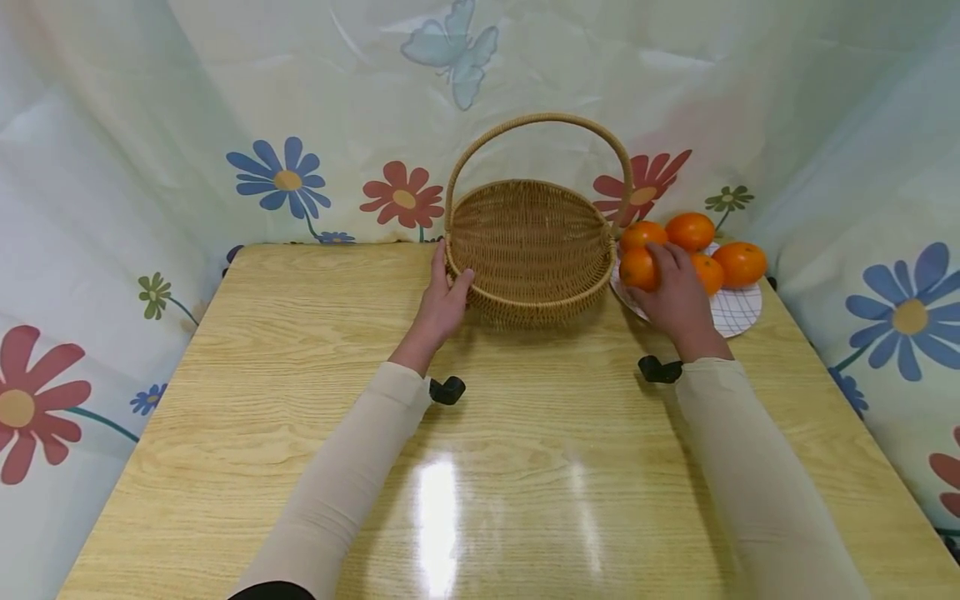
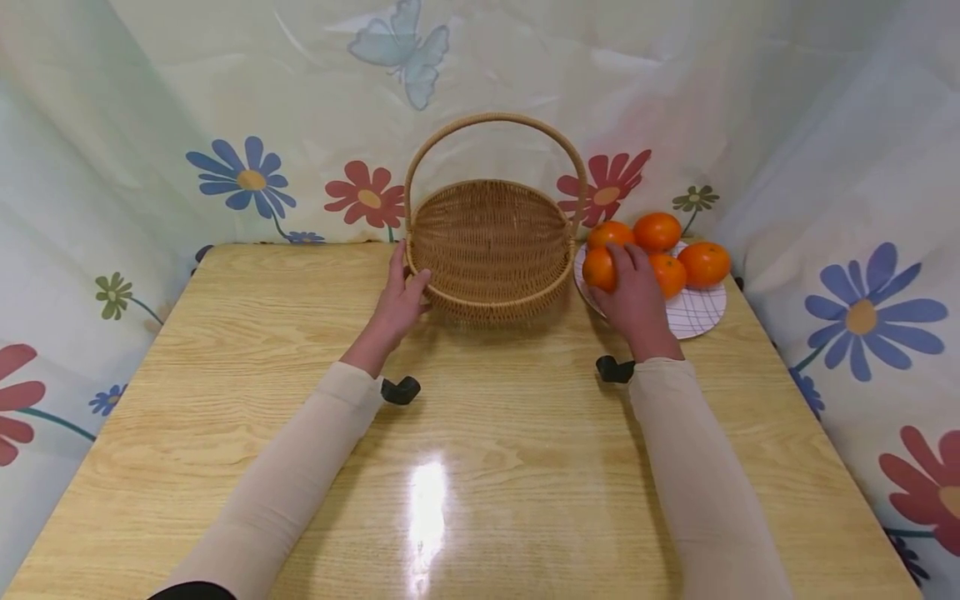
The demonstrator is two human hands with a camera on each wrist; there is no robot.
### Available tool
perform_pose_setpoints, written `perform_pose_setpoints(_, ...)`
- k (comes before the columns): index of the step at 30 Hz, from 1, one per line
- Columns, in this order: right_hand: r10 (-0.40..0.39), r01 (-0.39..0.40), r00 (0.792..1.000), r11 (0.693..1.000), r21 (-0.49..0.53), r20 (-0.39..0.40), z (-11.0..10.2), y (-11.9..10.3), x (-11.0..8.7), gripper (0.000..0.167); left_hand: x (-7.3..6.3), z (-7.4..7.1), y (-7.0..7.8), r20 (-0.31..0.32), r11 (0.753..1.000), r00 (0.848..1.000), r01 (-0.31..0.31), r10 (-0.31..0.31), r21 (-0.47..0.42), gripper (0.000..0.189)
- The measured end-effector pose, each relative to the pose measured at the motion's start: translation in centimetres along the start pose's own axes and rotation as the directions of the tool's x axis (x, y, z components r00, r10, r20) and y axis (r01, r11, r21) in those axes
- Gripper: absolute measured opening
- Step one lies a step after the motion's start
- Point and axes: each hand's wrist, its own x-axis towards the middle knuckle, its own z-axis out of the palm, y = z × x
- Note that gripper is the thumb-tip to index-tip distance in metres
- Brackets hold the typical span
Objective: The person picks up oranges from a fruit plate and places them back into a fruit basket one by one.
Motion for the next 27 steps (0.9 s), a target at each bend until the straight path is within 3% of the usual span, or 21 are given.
perform_pose_setpoints(5, 0.004, -0.003, 1.000, 1.000, 0.011, -0.027, -0.4, -0.2, -0.3, 0.076, -0.1, 0.0, 0.2, -0.003, 1.000, 1.000, 0.017, -0.017, -0.013, 0.066)
perform_pose_setpoints(12, -0.003, 0.004, 0.999, 1.000, 0.023, -0.051, -1.3, -0.9, -0.7, 0.078, 0.3, 0.2, 0.3, -0.001, 0.991, 0.999, 0.046, -0.046, -0.127, 0.068)
perform_pose_setpoints(27, -0.040, 0.043, 0.989, 0.999, 0.013, -0.145, -3.1, -3.0, -1.1, 0.075, 0.2, 0.3, 0.5, 0.003, 0.975, 0.999, 0.038, -0.038, -0.219, 0.061)
